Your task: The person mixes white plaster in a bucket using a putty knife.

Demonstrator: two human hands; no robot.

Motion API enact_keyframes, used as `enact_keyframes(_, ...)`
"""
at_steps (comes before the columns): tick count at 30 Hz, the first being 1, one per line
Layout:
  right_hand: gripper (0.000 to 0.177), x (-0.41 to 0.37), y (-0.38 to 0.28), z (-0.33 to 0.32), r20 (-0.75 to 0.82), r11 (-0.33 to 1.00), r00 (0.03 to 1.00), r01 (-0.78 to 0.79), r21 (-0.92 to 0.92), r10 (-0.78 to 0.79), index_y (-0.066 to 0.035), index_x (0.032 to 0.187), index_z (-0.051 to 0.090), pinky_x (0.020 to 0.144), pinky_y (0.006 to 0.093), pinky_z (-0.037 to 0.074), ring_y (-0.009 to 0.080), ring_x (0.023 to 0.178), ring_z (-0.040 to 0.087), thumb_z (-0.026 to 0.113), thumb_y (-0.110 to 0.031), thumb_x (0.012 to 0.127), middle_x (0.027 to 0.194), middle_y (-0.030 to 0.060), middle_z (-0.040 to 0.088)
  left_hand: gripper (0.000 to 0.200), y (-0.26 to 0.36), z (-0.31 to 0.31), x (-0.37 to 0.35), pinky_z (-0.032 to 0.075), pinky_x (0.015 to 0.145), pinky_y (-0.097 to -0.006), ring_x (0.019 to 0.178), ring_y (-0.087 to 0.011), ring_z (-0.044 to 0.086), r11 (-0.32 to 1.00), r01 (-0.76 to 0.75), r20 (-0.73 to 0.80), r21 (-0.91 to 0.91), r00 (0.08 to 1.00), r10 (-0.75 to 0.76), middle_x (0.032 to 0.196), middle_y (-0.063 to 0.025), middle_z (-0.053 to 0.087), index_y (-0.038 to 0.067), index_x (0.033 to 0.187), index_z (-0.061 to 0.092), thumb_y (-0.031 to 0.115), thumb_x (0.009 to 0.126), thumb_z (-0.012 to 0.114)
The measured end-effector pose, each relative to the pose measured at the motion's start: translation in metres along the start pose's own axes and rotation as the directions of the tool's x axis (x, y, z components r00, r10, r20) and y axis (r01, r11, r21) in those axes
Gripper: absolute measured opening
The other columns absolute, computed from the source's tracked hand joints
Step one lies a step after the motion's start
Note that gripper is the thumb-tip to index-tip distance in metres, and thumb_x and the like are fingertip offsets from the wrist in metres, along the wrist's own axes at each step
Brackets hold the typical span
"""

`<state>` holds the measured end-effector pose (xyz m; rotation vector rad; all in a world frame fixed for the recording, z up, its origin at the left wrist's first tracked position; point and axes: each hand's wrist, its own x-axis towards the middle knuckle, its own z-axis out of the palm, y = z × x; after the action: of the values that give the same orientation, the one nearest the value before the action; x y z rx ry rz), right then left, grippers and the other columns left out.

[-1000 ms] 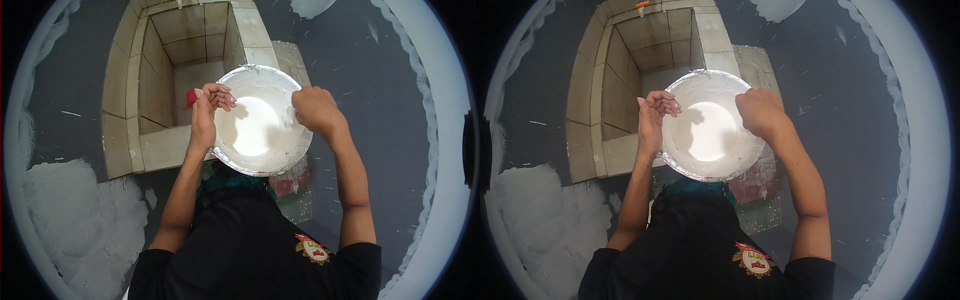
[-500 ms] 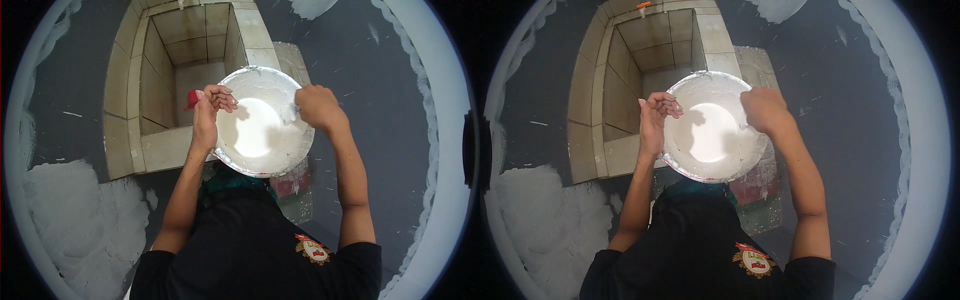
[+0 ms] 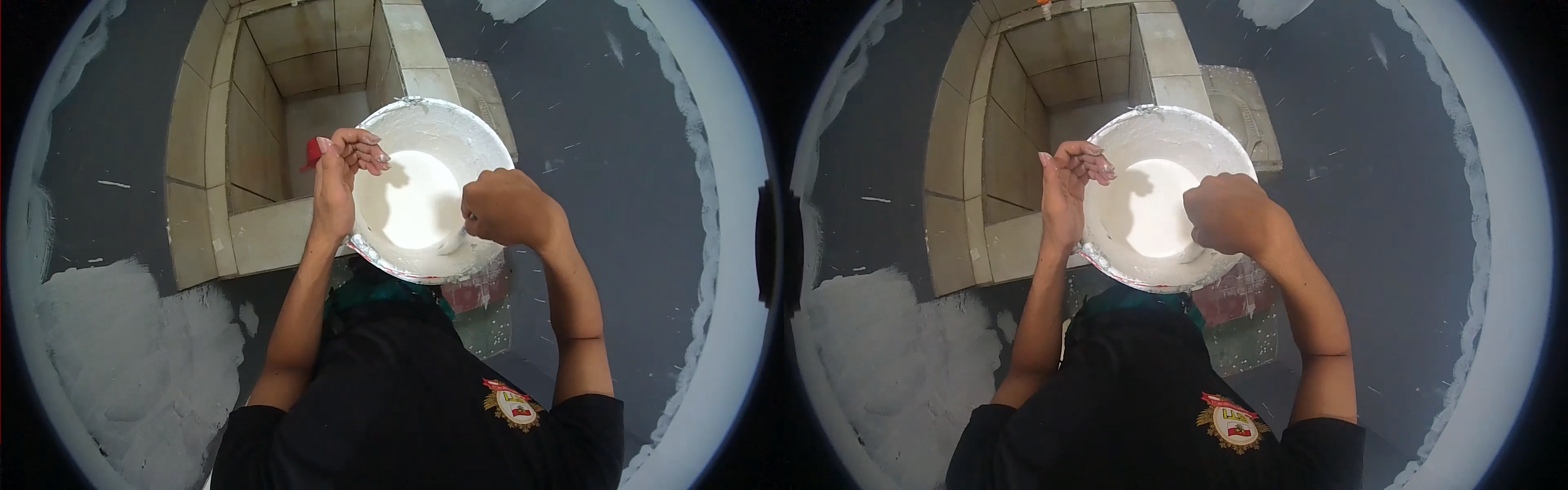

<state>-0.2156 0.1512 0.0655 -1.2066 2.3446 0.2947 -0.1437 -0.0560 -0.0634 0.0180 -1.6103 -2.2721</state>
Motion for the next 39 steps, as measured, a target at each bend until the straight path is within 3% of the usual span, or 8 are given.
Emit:
enact_keyframes(7,0.014,-0.033,0.013,-0.025,0.065,0.992,0.996,-0.068,0.108,0.062,-0.007,0.08,0.076,0.075,0.0394,0.054,0.0306,0.077,0.07,0.07,-0.018,0.074,0.077,0.0126,0.072,0.069,0.001,0.0,0.001,0.046,0.084,-0.0337,0.085,-0.0187,0.059,1.0,0.0,0.005,0.008,1.0,0.0,0.088,-0.0091,0.061,0.001,0.108,0.055,0.056,0.106,0.012)
enact_keyframes(10,0.017,-0.052,0.031,-0.026,-0.2,0.975,0.978,0.107,0.196,-0.067,-0.007,0.085,0.077,0.078,0.0386,0.052,0.0287,0.077,0.066,0.072,-0.018,0.074,0.083,0.0087,0.073,0.069,0.002,0.0,0.001,0.046,0.084,-0.0336,0.084,-0.0187,0.059,1.0,0.004,0.004,0.013,1.0,-0.004,0.088,-0.0092,0.061,0.001,0.108,0.055,0.056,0.106,0.013)
enact_keyframes(16,0.018,-0.035,0.03,-0.012,-0.279,0.987,0.959,0.095,0.128,-0.056,-0.006,0.086,0.077,0.08,0.0384,0.051,0.0282,0.079,0.064,0.073,-0.019,0.073,0.084,0.0092,0.072,0.067,0.003,0.002,0.001,0.045,0.081,-0.0302,0.084,-0.0155,0.058,1.0,-0.011,0.008,-0.022,1.0,0.011,0.088,-0.0078,0.06,0.001,0.108,0.055,0.052,0.107,0.011)
enact_keyframes(19,0.019,-0.019,0.014,-0.011,0.021,0.984,0.998,-0.059,0.169,0.056,-0.005,0.081,0.073,0.078,0.0412,0.052,0.0324,0.086,0.066,0.071,-0.021,0.071,0.08,0.0152,0.068,0.067,0.003,0.001,0.001,0.045,0.081,-0.0301,0.083,-0.0155,0.058,1.0,-0.012,0.011,-0.02,1.0,0.012,0.087,-0.0079,0.06,0.001,0.107,0.055,0.052,0.107,0.011)
enact_keyframes(25,0.016,-0.042,0.034,-0.022,-0.161,0.97,0.985,0.104,0.221,-0.069,-0.006,0.082,0.077,0.085,0.0412,0.051,0.0289,0.076,0.067,0.072,-0.017,0.073,0.075,0.0115,0.071,0.068,0.001,0.0,0.001,0.045,0.081,-0.0301,0.083,-0.0155,0.058,1.0,-0.018,0.007,-0.008,1.0,0.018,0.087,-0.008,0.06,0.001,0.107,0.055,0.053,0.107,0.012)
enact_keyframes(31,0.017,-0.023,0.019,-0.02,-0.195,0.985,0.98,-0.001,0.172,0.035,-0.005,0.08,0.077,0.084,0.0423,0.051,0.0313,0.08,0.067,0.068,-0.019,0.079,0.078,0.0132,0.072,0.069,0.0,0.0,0.001,0.045,0.081,-0.0314,0.083,-0.0166,0.059,1.0,-0.012,0.003,0.003,1.0,0.012,0.087,-0.0085,0.061,0.001,0.107,0.055,0.053,0.106,0.011)
enact_keyframes(34,0.019,-0.001,0.004,-0.001,0.01,0.992,1.0,-0.021,0.126,0.019,-0.004,0.084,0.077,0.083,0.0438,0.052,0.0322,0.085,0.068,0.065,-0.019,0.082,0.08,0.0148,0.072,0.069,0.001,-0.001,0.0,0.046,0.083,-0.0337,0.084,-0.0187,0.059,1.0,-0.005,-0.002,0.022,1.0,0.005,0.088,-0.0096,0.061,0.0,0.108,0.055,0.054,0.106,0.011)
enact_keyframes(39,0.022,-0.011,-0.014,0.002,0.046,0.969,0.985,0.157,0.191,-0.168,-0.002,0.086,0.076,0.077,0.0447,0.053,0.034,0.082,0.068,0.063,-0.02,0.085,0.077,0.0181,0.07,0.069,0.0,-0.001,0.0,0.046,0.083,-0.0336,0.084,-0.0188,0.059,1.0,-0.008,0.001,0.021,1.0,0.008,0.088,-0.0096,0.061,0.0,0.108,0.055,0.054,0.106,0.011)
